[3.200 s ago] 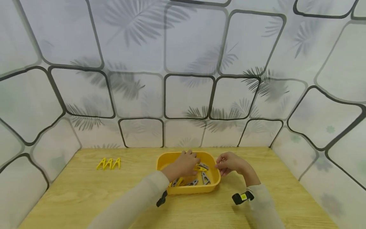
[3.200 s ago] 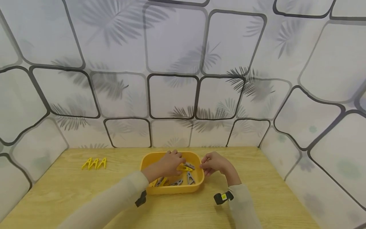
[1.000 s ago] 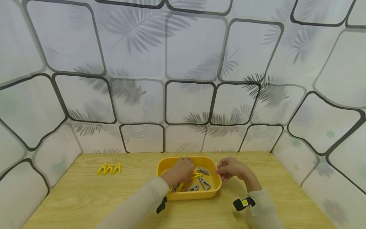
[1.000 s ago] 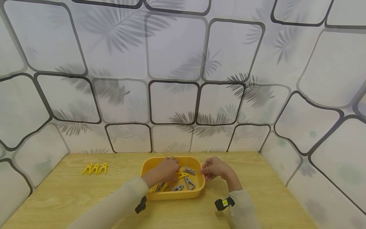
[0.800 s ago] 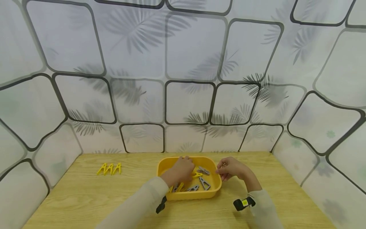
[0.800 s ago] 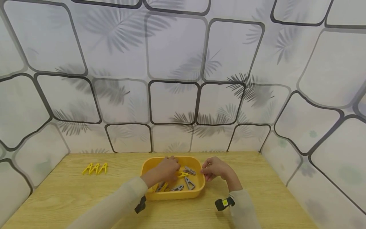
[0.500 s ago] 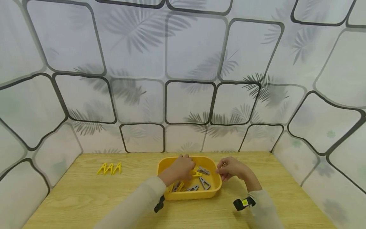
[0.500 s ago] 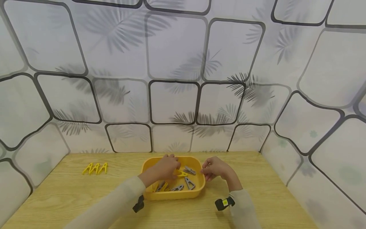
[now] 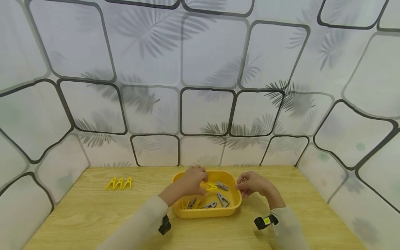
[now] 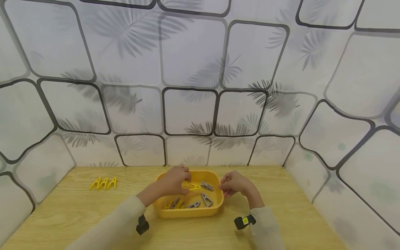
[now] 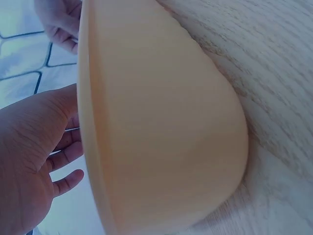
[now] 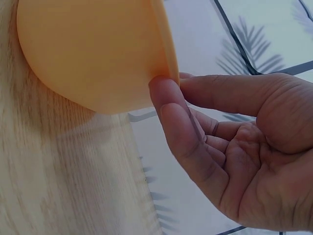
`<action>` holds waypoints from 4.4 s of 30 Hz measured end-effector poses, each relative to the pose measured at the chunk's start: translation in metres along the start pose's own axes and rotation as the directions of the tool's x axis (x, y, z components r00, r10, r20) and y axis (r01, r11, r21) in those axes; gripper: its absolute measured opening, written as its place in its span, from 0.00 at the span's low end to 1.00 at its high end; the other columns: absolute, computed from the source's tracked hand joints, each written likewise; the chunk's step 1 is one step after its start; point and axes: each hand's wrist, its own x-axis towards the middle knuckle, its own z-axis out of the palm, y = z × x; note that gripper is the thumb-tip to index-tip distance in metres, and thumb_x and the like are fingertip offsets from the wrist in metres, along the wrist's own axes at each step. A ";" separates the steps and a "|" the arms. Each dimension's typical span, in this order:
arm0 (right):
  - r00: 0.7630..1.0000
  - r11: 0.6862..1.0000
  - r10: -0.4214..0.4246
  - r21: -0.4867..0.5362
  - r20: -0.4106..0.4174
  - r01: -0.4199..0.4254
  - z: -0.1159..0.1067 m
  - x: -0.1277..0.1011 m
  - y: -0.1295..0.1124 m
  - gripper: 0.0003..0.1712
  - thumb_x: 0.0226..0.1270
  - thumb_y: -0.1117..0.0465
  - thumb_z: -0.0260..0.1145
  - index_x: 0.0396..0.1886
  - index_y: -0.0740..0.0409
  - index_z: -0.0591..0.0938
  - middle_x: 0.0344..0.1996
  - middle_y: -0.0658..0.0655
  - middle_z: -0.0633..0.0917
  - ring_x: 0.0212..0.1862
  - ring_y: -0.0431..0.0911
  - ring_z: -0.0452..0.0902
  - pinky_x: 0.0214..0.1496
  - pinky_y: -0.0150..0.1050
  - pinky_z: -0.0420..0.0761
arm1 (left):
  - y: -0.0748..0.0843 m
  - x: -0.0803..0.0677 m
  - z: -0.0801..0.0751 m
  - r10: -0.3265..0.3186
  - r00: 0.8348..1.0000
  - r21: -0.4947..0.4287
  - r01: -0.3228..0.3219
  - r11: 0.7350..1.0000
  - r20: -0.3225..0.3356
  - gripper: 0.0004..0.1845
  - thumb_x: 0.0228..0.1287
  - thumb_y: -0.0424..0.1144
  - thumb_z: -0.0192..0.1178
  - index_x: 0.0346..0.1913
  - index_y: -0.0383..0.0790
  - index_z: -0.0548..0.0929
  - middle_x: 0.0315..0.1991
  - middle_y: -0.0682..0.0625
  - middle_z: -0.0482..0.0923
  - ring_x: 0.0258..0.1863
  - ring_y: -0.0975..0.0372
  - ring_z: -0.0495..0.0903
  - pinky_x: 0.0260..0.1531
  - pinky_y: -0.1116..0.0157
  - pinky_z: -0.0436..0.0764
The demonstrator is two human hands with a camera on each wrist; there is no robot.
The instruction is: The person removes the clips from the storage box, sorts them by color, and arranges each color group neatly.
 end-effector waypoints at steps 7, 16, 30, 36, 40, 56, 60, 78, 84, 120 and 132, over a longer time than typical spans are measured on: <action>1.000 1.000 -0.018 -0.022 0.000 0.018 -0.004 0.004 -0.004 0.12 0.71 0.63 0.67 0.44 0.69 0.79 0.24 0.54 0.84 0.24 0.42 0.82 0.33 0.43 0.88 | -0.024 -0.015 -0.010 -0.037 0.993 -0.092 0.026 0.995 -0.111 0.13 0.53 0.43 0.76 0.39 0.44 0.86 0.36 0.53 0.79 0.34 0.63 0.70 0.41 0.57 0.77; 1.000 1.000 -0.013 -0.021 0.003 0.013 -0.006 0.004 -0.004 0.11 0.71 0.62 0.67 0.44 0.68 0.79 0.24 0.53 0.84 0.24 0.41 0.83 0.33 0.41 0.87 | -0.042 -0.028 -0.028 -0.078 0.986 -0.149 0.056 0.987 -0.149 0.13 0.51 0.42 0.76 0.38 0.42 0.86 0.35 0.52 0.80 0.36 0.60 0.76 0.40 0.62 0.78; 1.000 1.000 0.009 -0.009 -0.014 -0.009 -0.002 0.002 0.000 0.11 0.71 0.63 0.67 0.44 0.68 0.79 0.23 0.53 0.83 0.24 0.41 0.82 0.33 0.41 0.87 | -0.054 -0.054 -0.049 -0.255 0.917 -0.352 0.140 0.925 -0.306 0.11 0.51 0.39 0.75 0.37 0.43 0.86 0.36 0.52 0.81 0.39 0.58 0.77 0.43 0.59 0.78; 1.000 1.000 0.000 -0.004 -0.006 0.000 0.000 0.001 0.000 0.11 0.71 0.63 0.67 0.43 0.68 0.79 0.23 0.53 0.84 0.24 0.41 0.82 0.33 0.42 0.87 | -0.062 -0.072 -0.051 -0.334 0.844 -0.372 0.175 0.911 -0.420 0.13 0.51 0.38 0.76 0.39 0.41 0.86 0.38 0.47 0.83 0.40 0.56 0.79 0.43 0.55 0.79; 1.000 1.000 -0.008 -0.003 -0.001 0.008 0.001 0.000 0.000 0.11 0.71 0.63 0.67 0.44 0.69 0.79 0.23 0.53 0.84 0.23 0.41 0.82 0.33 0.42 0.87 | -0.068 -0.082 -0.048 -0.366 0.775 -0.362 0.191 0.913 -0.515 0.13 0.49 0.37 0.77 0.38 0.40 0.87 0.36 0.47 0.84 0.38 0.56 0.79 0.41 0.53 0.80; 1.000 1.000 -0.003 0.002 0.003 0.003 0.002 0.000 0.001 0.11 0.70 0.63 0.67 0.43 0.68 0.78 0.23 0.53 0.84 0.23 0.41 0.82 0.32 0.40 0.87 | -0.092 -0.120 -0.037 -0.467 0.645 -0.308 0.352 0.884 -0.604 0.14 0.48 0.36 0.77 0.38 0.37 0.87 0.35 0.43 0.84 0.37 0.48 0.79 0.38 0.50 0.79; 1.000 1.000 -0.006 -0.003 0.001 0.006 0.002 0.000 0.000 0.12 0.70 0.63 0.67 0.44 0.69 0.79 0.23 0.53 0.84 0.23 0.41 0.82 0.32 0.40 0.87 | -0.100 -0.125 -0.034 -0.455 0.628 -0.265 0.377 0.887 -0.631 0.14 0.48 0.37 0.77 0.37 0.35 0.87 0.33 0.42 0.83 0.35 0.49 0.79 0.37 0.49 0.77; 1.000 1.000 -0.006 -0.009 0.002 0.006 0.003 -0.001 0.000 0.12 0.71 0.63 0.67 0.44 0.69 0.79 0.23 0.54 0.83 0.24 0.42 0.82 0.32 0.41 0.86 | -0.120 -0.148 -0.021 -0.378 0.689 -0.116 0.396 0.911 -0.618 0.15 0.44 0.38 0.79 0.32 0.34 0.85 0.30 0.42 0.80 0.31 0.47 0.75 0.35 0.47 0.73; 1.000 1.000 -0.020 -0.008 0.003 0.020 0.000 0.002 0.000 0.13 0.70 0.63 0.67 0.44 0.69 0.79 0.23 0.53 0.84 0.24 0.42 0.82 0.32 0.42 0.87 | -0.126 -0.152 -0.015 -0.335 0.719 -0.054 0.384 0.922 -0.609 0.16 0.42 0.37 0.80 0.31 0.35 0.84 0.29 0.43 0.79 0.32 0.47 0.73 0.34 0.49 0.72; 1.000 1.000 0.015 -0.001 -0.003 -0.015 0.000 0.002 -0.002 0.12 0.71 0.63 0.67 0.45 0.69 0.78 0.24 0.54 0.83 0.24 0.42 0.82 0.31 0.38 0.86 | -0.136 -0.171 -0.008 -0.470 0.804 -0.065 0.481 0.874 -0.364 0.14 0.50 0.40 0.74 0.29 0.38 0.78 0.28 0.48 0.73 0.31 0.53 0.69 0.36 0.48 0.69; 0.999 0.999 0.033 -0.002 0.006 -0.033 -0.002 0.004 0.000 0.10 0.71 0.63 0.66 0.43 0.67 0.78 0.23 0.53 0.83 0.24 0.42 0.82 0.32 0.38 0.86 | -0.138 -0.173 -0.004 -0.484 0.813 -0.041 0.499 0.866 -0.325 0.17 0.51 0.42 0.76 0.28 0.39 0.77 0.29 0.47 0.71 0.33 0.51 0.69 0.37 0.47 0.69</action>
